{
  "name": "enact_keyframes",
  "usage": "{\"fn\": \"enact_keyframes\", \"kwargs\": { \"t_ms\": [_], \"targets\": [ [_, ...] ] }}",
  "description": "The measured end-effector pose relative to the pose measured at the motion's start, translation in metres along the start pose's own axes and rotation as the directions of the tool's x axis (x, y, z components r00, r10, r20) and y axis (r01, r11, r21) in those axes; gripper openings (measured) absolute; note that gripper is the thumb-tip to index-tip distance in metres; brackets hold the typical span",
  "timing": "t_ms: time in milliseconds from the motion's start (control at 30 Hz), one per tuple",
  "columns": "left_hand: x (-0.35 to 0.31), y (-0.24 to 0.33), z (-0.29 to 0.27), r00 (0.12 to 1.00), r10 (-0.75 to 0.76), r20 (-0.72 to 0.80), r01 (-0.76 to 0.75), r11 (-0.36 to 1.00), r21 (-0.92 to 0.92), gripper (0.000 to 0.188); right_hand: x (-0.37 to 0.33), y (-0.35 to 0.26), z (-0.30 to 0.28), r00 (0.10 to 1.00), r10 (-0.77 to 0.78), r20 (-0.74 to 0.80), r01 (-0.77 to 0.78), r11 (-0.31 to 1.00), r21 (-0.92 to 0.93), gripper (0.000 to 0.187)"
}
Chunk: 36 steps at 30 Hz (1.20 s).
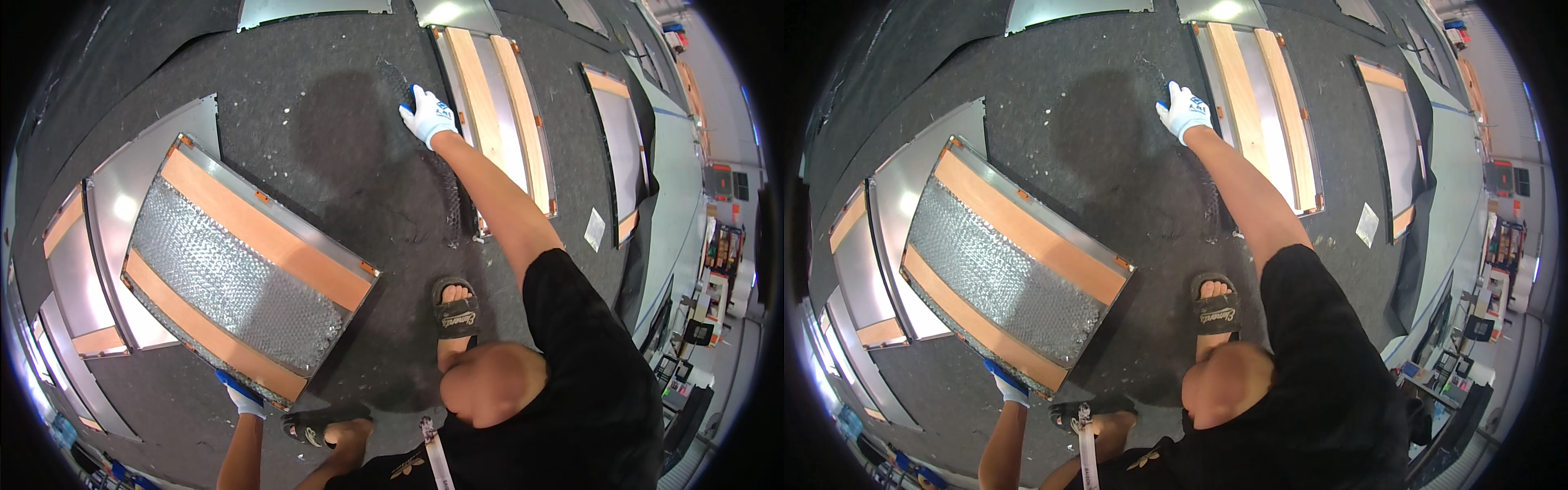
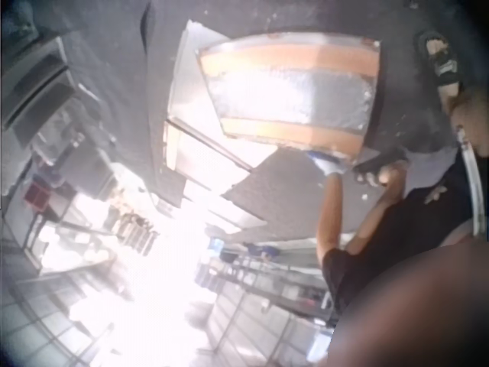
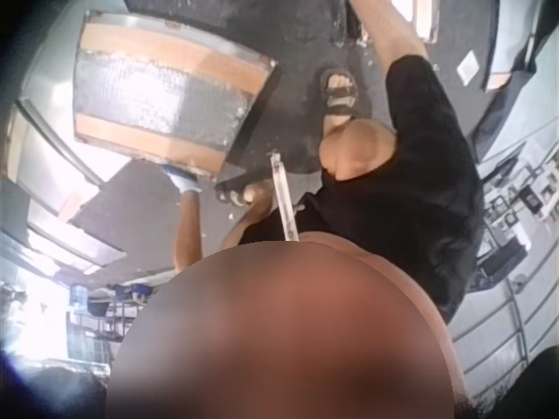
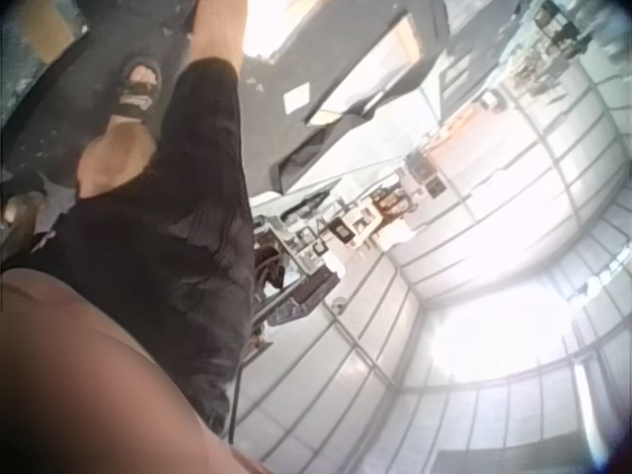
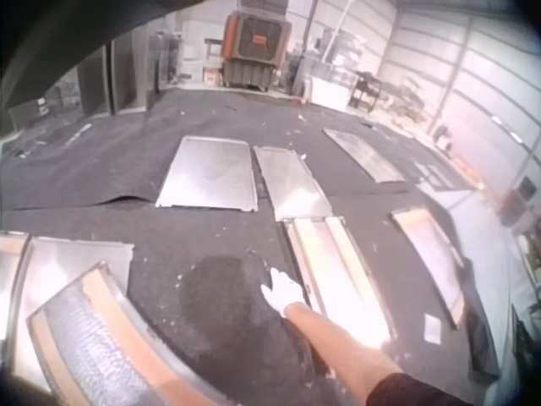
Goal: The person peels a silver mesh-like insulation layer from several rectangular panels laid on the floor. They handle each panel one at a time, remove the mesh, and set the peeled panels aside.
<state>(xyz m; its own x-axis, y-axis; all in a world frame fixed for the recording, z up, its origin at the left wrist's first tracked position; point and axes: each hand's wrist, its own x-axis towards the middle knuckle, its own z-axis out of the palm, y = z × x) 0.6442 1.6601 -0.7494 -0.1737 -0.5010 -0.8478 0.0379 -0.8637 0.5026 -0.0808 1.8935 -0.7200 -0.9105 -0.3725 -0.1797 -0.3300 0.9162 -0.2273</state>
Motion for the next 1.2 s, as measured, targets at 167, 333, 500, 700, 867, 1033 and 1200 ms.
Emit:
{"fn": "enact_keyframes", "kwargs": {
  "t_ms": [167, 333, 500, 700, 867, 1033, 1200],
  "targets": [
    [-0.01, 0.001, 0.009, 0.996, 0.001, 0.092, 0.0, 1.0, -0.014, 0.076, 0.048, -0.011, 0.008, 0.987, 0.078, -0.141, -0.053, 0.984, 0.172, 0.065],
    [-0.023, -0.009, 0.007, 0.968, -0.028, -0.251, 0.035, 0.999, 0.025, 0.071, 0.046, -0.058, -0.017, 0.975, 0.184, -0.122, -0.187, 0.982, -0.015, 0.092],
    [-0.023, -0.012, 0.012, 0.99, 0.067, -0.128, -0.068, 0.998, 0.001, 0.068, -0.05, -0.157, -0.036, 0.555, -0.821, -0.135, 0.826, 0.563, -0.019, 0.05],
    [-0.048, 0.001, 0.024, 0.983, 0.104, -0.152, -0.077, 0.982, 0.172, 0.066, -0.234, -0.279, -0.014, -0.234, -0.922, 0.308, 0.892, -0.078, 0.445, 0.05],
    [-0.058, 0.005, 0.026, 0.989, 0.105, -0.1, -0.081, 0.973, 0.216, 0.071, -0.323, -0.339, 0.008, -0.238, -0.892, 0.384, 0.914, -0.071, 0.4, 0.054],
    [-0.053, 0.006, 0.027, 0.976, 0.127, -0.177, -0.058, 0.934, 0.351, 0.069, -0.274, -0.337, 0.029, 0.422, -0.829, 0.368, 0.834, 0.514, 0.202, 0.095],
    [-0.054, 0.013, 0.028, 0.998, -0.021, -0.065, 0.035, 0.975, 0.218, 0.074, -0.247, -0.338, 0.057, 0.666, -0.674, 0.321, 0.635, 0.737, 0.229, 0.11]
  ]
}}
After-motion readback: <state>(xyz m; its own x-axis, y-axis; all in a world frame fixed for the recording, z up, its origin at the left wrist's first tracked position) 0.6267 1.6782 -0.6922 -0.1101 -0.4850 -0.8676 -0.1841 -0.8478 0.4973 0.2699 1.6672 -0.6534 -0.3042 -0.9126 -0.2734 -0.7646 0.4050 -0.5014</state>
